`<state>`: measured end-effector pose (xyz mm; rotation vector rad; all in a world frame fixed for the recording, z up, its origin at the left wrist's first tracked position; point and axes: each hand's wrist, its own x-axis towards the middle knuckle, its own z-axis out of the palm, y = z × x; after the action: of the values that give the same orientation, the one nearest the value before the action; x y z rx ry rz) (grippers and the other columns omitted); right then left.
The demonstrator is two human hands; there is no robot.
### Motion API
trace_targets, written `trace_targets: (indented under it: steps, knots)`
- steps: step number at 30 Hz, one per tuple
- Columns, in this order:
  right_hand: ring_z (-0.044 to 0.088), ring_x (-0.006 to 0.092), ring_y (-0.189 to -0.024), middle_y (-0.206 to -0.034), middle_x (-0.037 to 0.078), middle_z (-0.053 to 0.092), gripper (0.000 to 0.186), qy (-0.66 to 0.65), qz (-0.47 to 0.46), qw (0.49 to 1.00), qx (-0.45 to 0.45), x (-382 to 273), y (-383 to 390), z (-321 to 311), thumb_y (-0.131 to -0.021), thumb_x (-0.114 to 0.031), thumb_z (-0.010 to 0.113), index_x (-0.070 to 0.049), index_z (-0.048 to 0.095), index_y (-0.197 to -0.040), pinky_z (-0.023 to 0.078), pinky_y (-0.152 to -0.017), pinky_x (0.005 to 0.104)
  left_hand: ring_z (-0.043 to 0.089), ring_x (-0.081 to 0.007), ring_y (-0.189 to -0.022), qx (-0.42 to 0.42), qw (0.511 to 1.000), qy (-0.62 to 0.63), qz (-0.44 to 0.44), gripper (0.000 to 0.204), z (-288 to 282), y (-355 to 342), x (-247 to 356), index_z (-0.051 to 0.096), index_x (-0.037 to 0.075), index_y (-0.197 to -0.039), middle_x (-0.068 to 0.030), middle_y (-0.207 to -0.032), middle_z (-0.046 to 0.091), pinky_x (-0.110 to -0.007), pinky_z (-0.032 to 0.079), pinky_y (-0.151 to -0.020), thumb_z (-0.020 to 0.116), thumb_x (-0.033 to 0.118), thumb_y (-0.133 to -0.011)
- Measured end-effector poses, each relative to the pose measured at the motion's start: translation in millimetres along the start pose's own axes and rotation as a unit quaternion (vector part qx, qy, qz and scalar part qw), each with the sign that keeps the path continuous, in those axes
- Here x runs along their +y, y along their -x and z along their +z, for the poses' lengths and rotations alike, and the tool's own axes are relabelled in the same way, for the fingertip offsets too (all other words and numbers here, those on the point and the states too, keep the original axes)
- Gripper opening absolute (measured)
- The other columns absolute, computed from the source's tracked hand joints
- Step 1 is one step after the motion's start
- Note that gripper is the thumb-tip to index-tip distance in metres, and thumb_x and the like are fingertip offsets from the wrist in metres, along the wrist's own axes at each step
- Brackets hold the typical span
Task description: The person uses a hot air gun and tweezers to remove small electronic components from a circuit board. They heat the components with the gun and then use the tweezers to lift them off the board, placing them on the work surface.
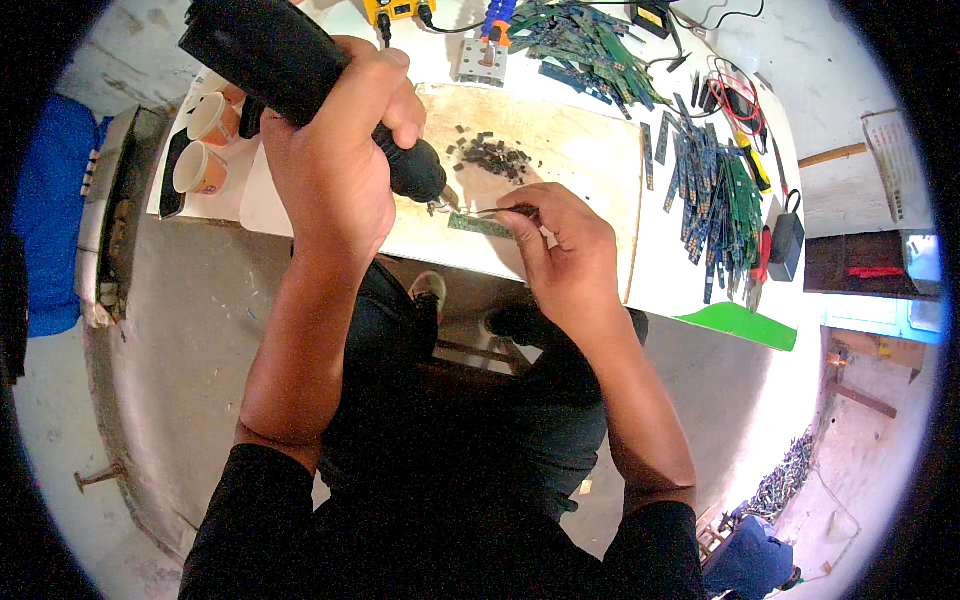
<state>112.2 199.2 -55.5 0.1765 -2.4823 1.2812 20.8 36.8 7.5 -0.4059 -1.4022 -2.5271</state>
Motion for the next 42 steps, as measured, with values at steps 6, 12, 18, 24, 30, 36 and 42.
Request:
trace_targets:
  steps: [6,12,18,24,30,36,42]
  knots:
    - [0.067,0.0169,-0.085,-0.095,0.012,0.071,0.009,0.017,-0.001,1.000,-0.006,-2,0,3,-0.092,-0.002,0.071,0.001,0.069,-0.100,0.053,-0.079,0.0281,0.051,-0.0128,-0.052,0.007,0.998,-0.062,-0.018,0.009,1,1,5,0.060,0.002,-0.079,-0.0026,-0.060,0.054,-0.028,0.041,-0.056,0.065,-0.002,-0.085]
    - [0.067,0.0167,-0.083,-0.094,0.010,0.071,0.009,0.020,0.002,1.000,-0.001,0,1,4,-0.093,-0.005,0.070,0.001,0.068,-0.100,0.052,-0.078,0.0280,0.052,-0.0128,-0.053,0.000,0.998,-0.070,-0.002,0.010,-2,1,1,0.059,0.002,-0.078,-0.0026,-0.059,0.054,-0.028,0.041,-0.055,0.064,-0.002,-0.085]
    - [0.071,0.0258,-0.080,-0.093,0.015,0.071,0.008,0.020,-0.009,1.000,0.012,3,0,6,-0.091,-0.003,0.070,-0.001,0.069,-0.098,0.054,-0.071,0.0324,0.052,-0.0132,-0.052,0.007,0.998,-0.065,-0.009,0.010,-1,0,1,0.059,0.002,-0.079,-0.0031,-0.059,0.054,-0.028,0.040,-0.055,0.065,-0.002,-0.085]
    - [0.067,0.0164,-0.086,-0.095,0.010,0.072,0.009,0.030,0.003,1.000,0.003,-1,0,5,-0.094,-0.007,0.070,0.001,0.068,-0.099,0.052,-0.079,0.0281,0.052,-0.0132,-0.052,0.011,0.998,-0.060,-0.014,0.010,-2,0,2,0.059,0.002,-0.080,-0.0034,-0.059,0.054,-0.028,0.040,-0.054,0.067,-0.001,-0.085]
    - [0.067,0.0161,-0.086,-0.093,0.010,0.072,0.007,0.032,-0.020,0.999,0.020,1,0,5,-0.094,-0.005,0.069,0.001,0.068,-0.099,0.052,-0.080,0.0278,0.052,-0.0130,-0.051,0.016,0.998,-0.055,-0.019,0.011,0,0,2,0.058,0.003,-0.078,-0.0032,-0.058,0.054,-0.028,0.041,-0.055,0.065,-0.002,-0.084]
    - [0.070,0.0238,-0.084,-0.094,0.015,0.071,0.009,0.053,0.007,0.994,0.100,5,-3,4,-0.093,-0.004,0.070,0.000,0.068,-0.101,0.053,-0.077,0.0296,0.051,-0.0125,-0.051,0.015,0.999,-0.052,-0.005,0.011,-1,-1,0,0.057,0.003,-0.077,-0.0023,-0.058,0.053,-0.028,0.040,-0.054,0.064,-0.002,-0.084]
    - [0.070,0.0243,-0.085,-0.095,0.015,0.070,0.009,0.008,-0.031,0.999,0.038,2,12,4,-0.092,-0.004,0.070,0.000,0.069,-0.100,0.053,-0.078,0.0297,0.050,-0.0123,-0.051,0.004,0.997,-0.062,-0.039,0.011,0,2,6,0.057,0.003,-0.077,-0.0020,-0.058,0.053,-0.028,0.040,-0.053,0.065,-0.001,-0.084]
